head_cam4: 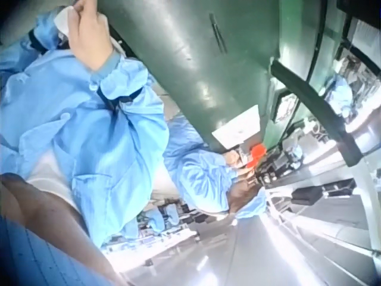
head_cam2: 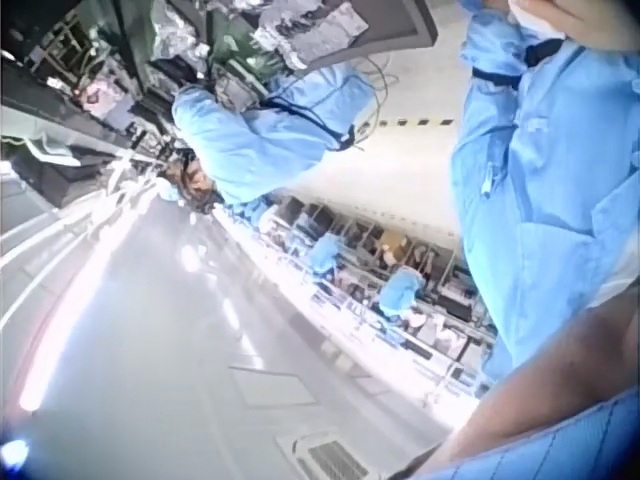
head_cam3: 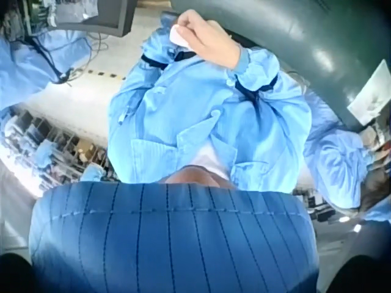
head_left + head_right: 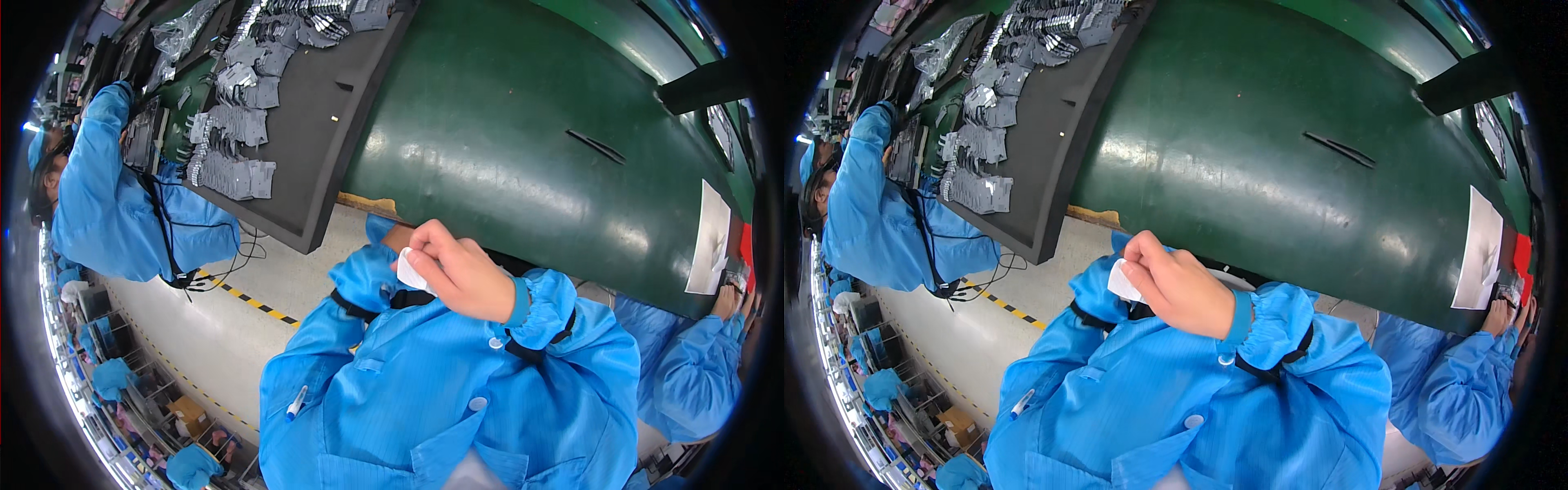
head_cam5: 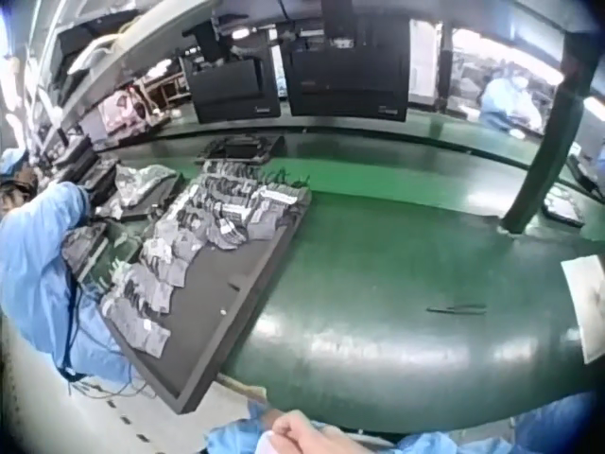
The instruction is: Connecting ribbon cables and internal components within a tablet casing on an assembly line.
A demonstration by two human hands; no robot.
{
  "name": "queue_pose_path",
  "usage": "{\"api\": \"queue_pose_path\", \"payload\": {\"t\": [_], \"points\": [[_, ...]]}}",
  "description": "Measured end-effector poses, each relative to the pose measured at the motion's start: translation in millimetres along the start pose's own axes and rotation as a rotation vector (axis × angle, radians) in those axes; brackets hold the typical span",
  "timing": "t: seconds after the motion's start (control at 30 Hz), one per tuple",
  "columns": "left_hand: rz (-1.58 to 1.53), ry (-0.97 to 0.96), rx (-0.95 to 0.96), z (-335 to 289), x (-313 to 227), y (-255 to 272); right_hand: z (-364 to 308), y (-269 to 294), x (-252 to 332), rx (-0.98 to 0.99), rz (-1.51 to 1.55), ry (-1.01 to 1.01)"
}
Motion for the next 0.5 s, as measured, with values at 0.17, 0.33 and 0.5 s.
{"api": "queue_pose_path", "payload": {"t": [0.17,0.33,0.5], "points": [[0.43,-0.141,-0.277,-37,-99,43,-4,54,44,-0.362,-0.251,0.354],[-0.096,-0.667,-0.3,-71,-200,39,-2,61,48,-0.461,-0.357,0.291],[-0.256,-0.369,-0.158,-54,-182,1,-4,66,56,-0.493,-0.77,0.537]]}}
Point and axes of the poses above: each hand's wrist, its own z-axis towards the middle knuckle, its own y-axis out of the back of the hand, x = y × z, the point moved 6 cm from there along z, towards the middle knuckle, and after that the axes turned 13 degrees about -x, right-handed, at the moved point
